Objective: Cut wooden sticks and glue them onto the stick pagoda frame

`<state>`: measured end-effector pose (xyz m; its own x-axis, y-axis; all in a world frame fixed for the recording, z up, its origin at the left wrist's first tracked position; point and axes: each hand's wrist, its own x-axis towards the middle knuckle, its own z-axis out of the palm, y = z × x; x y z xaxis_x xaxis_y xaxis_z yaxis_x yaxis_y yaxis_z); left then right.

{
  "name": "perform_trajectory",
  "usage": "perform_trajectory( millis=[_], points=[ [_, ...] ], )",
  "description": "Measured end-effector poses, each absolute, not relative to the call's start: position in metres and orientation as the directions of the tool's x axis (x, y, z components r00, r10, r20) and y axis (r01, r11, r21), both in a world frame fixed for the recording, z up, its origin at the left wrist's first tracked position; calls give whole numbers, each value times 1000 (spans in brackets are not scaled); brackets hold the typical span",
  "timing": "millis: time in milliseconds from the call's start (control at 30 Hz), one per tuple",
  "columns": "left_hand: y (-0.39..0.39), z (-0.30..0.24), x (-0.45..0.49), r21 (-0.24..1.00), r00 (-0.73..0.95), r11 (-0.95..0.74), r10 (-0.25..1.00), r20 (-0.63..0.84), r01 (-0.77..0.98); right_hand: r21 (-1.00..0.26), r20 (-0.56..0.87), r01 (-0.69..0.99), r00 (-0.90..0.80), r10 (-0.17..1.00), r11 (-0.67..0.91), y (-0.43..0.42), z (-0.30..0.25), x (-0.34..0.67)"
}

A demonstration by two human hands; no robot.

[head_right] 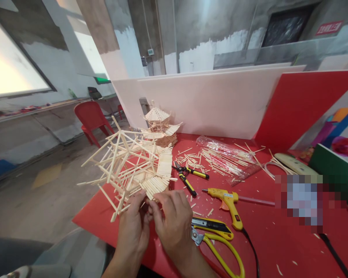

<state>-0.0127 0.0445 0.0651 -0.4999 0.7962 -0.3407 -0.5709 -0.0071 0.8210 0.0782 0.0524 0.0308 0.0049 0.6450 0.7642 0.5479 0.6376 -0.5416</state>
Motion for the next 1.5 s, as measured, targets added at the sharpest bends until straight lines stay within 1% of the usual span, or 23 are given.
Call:
perform_trajectory(
  millis=[233, 367, 533, 600, 667, 767, 833, 900, 967, 1000, 1033, 1067, 1133, 1167, 1200, 1233, 1300, 1333, 1400, 1433, 1500],
  points=[
    [45, 64, -12, 810, -494, -27, 804, -330, -586, -461, 817, 563, -33, 576, 686, 52, 32, 79],
    [44, 64, -12, 798, -505, -43, 794, -338, -601, -441, 827, 535, -69, 557, 721, 51, 34, 81],
    [44, 65, -13, 795, -499, -33, 794, -347, -606, -424, 837, 541, -71, 542, 726, 50, 36, 81],
    [41, 65, -12, 797, -481, -10, 803, -353, -603, -432, 840, 534, -55, 540, 727, 48, 37, 79],
    [33, 65, -12, 806, -439, 27, 827, -350, -591, -448, 850, 523, -3, 527, 725, 46, 40, 79],
    [17, 60, -14, 832, -384, 70, 864, -327, -551, -503, 837, 507, 83, 541, 700, 41, 52, 91],
    [5, 55, -20, 856, -351, 106, 881, -316, -505, -547, 796, 487, 51, 603, 681, 38, 63, 107],
    [-4, 53, -27, 891, -323, 128, 902, -288, -436, -576, 729, 468, -78, 680, 670, 35, 75, 128],
    [-9, 56, -35, 943, -330, 79, 924, -191, -323, -592, 635, 464, -233, 736, 658, 32, 86, 147],
    [-11, 59, -37, 971, -303, 39, 946, -112, -237, -603, 586, 462, -297, 754, 650, 31, 90, 154],
    [-12, 62, -39, 991, -236, -3, 971, -30, -137, -616, 537, 457, -353, 766, 642, 30, 94, 158],
    [-13, 66, -39, 998, -126, -45, 991, 40, -40, -630, 495, 445, -402, 771, 637, 30, 97, 160],
    [-14, 72, -37, 990, 49, -99, 994, 95, 104, -657, 445, 409, -468, 764, 633, 29, 98, 156],
    [-15, 73, -35, 985, 86, -108, 992, 97, 135, -674, 441, 388, -470, 764, 628, 28, 97, 151],
    [-15, 74, -33, 987, 90, -97, 992, 86, 130, -695, 454, 371, -439, 776, 616, 28, 95, 145],
    [-15, 73, -31, 994, 69, -59, 996, 53, 87, -716, 479, 355, -375, 793, 601, 26, 91, 139],
    [-13, 70, -30, 989, -8, 90, 996, -91, -115, -730, 547, 346, -221, 807, 590, 23, 80, 127],
    [-11, 69, -30, 954, -44, 171, 981, -187, -244, -708, 592, 356, -172, 788, 610, 20, 74, 121],
    [-5, 67, -30, 844, -96, 276, 930, -356, -460, -598, 697, 411, -156, 700, 688, 16, 61, 114],
    [-2, 67, -31, 804, -115, 288, 909, -400, -520, -525, 746, 445, -170, 644, 726, 14, 55, 111],
    [5, 66, -30, 761, -122, 297, 890, -440, -576, -402, 814, 502, -187, 550, 766, 12, 46, 106]
  ],
)
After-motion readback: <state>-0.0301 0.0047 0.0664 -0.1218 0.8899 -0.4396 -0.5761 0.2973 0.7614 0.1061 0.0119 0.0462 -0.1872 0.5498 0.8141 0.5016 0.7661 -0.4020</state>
